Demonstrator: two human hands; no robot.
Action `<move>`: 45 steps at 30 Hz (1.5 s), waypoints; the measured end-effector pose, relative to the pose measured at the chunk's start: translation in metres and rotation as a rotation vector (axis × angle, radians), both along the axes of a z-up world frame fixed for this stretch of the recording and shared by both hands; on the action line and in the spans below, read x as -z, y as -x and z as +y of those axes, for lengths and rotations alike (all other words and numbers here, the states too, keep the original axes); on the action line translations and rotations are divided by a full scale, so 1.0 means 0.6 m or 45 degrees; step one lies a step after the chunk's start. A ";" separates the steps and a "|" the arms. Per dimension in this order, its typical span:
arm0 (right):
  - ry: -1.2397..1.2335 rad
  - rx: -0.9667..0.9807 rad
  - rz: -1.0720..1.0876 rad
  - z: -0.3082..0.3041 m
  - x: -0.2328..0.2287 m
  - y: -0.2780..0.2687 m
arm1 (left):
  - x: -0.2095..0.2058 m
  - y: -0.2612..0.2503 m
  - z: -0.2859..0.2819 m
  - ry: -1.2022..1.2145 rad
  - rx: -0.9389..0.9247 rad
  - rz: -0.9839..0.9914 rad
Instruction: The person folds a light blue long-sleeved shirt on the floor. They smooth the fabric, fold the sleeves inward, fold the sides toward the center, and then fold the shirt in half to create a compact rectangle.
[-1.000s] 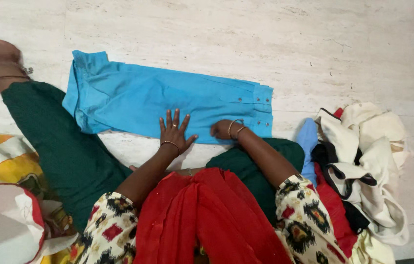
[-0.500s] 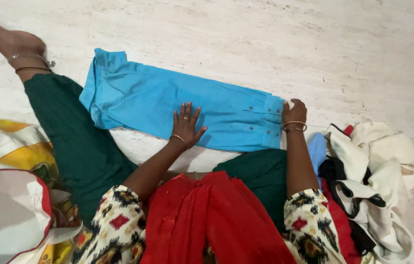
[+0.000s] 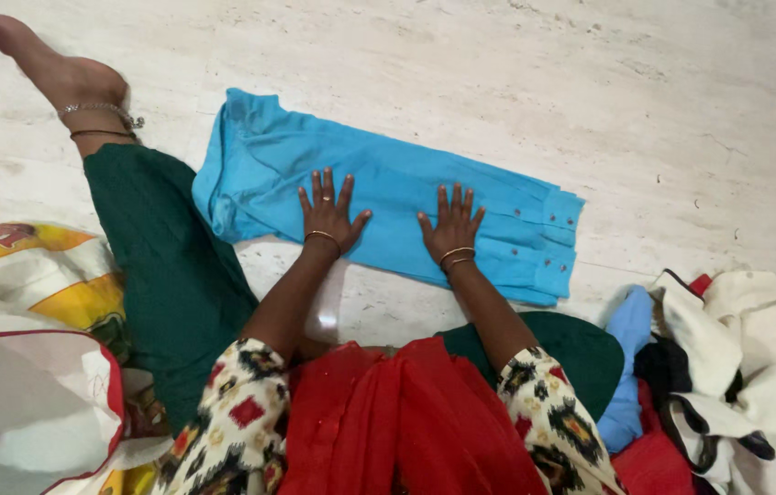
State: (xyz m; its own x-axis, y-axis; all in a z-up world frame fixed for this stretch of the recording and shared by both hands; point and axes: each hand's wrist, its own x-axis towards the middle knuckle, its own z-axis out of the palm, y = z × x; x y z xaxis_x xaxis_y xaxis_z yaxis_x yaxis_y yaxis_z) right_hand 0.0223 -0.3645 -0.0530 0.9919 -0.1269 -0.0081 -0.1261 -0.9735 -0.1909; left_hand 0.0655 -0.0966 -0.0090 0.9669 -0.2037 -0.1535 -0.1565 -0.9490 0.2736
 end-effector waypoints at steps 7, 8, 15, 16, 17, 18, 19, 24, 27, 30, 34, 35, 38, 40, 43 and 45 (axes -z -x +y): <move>0.036 -0.052 -0.055 -0.118 0.000 -0.039 | 0.044 -0.053 -0.032 0.128 0.153 -0.146; 0.033 -0.061 -0.048 -0.125 -0.004 -0.041 | 0.046 -0.057 -0.010 0.107 0.128 -0.144; 0.025 -0.068 -0.071 -0.120 -0.014 -0.041 | 0.005 -0.076 0.106 0.072 -0.043 -0.073; 0.032 -0.061 -0.065 -0.119 -0.016 -0.041 | -0.001 -0.077 0.106 0.057 -0.078 -0.072; 0.039 -0.053 -0.059 -0.116 -0.018 -0.042 | -0.006 -0.076 0.103 0.042 -0.113 -0.070; 0.004 -0.034 -0.112 -0.110 -0.018 -0.044 | -0.007 -0.074 0.091 0.032 -0.151 -0.065; -0.032 -0.016 -0.165 -0.091 -0.012 -0.050 | -0.004 -0.074 0.070 0.072 -0.051 -0.190; -0.651 -0.326 -0.539 0.087 0.038 -0.097 | 0.024 -0.072 -0.096 0.252 0.401 -0.225; -0.979 -0.177 -0.340 0.104 0.040 -0.111 | 0.028 -0.088 -0.139 0.161 0.511 -0.106; -0.601 -0.379 -0.343 0.114 0.050 -0.120 | 0.036 -0.092 -0.152 -0.147 0.573 -0.005; -0.404 -0.365 -0.189 0.097 0.025 -0.119 | 0.061 -0.100 -0.146 -0.092 0.464 -0.181; -0.315 -0.337 -0.136 0.083 0.013 -0.119 | 0.061 -0.105 -0.144 -0.069 0.418 -0.261; -0.104 -0.231 -0.057 0.054 -0.011 -0.110 | 0.045 -0.106 -0.135 -0.021 0.341 -0.036; -0.031 -0.162 -0.018 0.033 -0.018 -0.101 | 0.030 -0.110 -0.124 -0.004 0.286 -0.009; -0.009 -0.076 0.025 0.009 -0.018 -0.095 | 0.017 -0.109 -0.090 0.037 0.198 -0.022; 0.012 -0.032 0.010 -0.008 -0.017 -0.098 | 0.009 -0.121 -0.055 0.042 0.162 -0.039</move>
State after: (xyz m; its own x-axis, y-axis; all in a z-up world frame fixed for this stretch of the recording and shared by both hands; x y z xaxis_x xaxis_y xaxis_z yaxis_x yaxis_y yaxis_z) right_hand 0.0810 -0.3694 -0.0429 0.9947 -0.1020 -0.0152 -0.1031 -0.9781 -0.1810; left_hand 0.1381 -0.1297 -0.0143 0.9371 -0.3295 -0.1154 -0.2839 -0.9115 0.2976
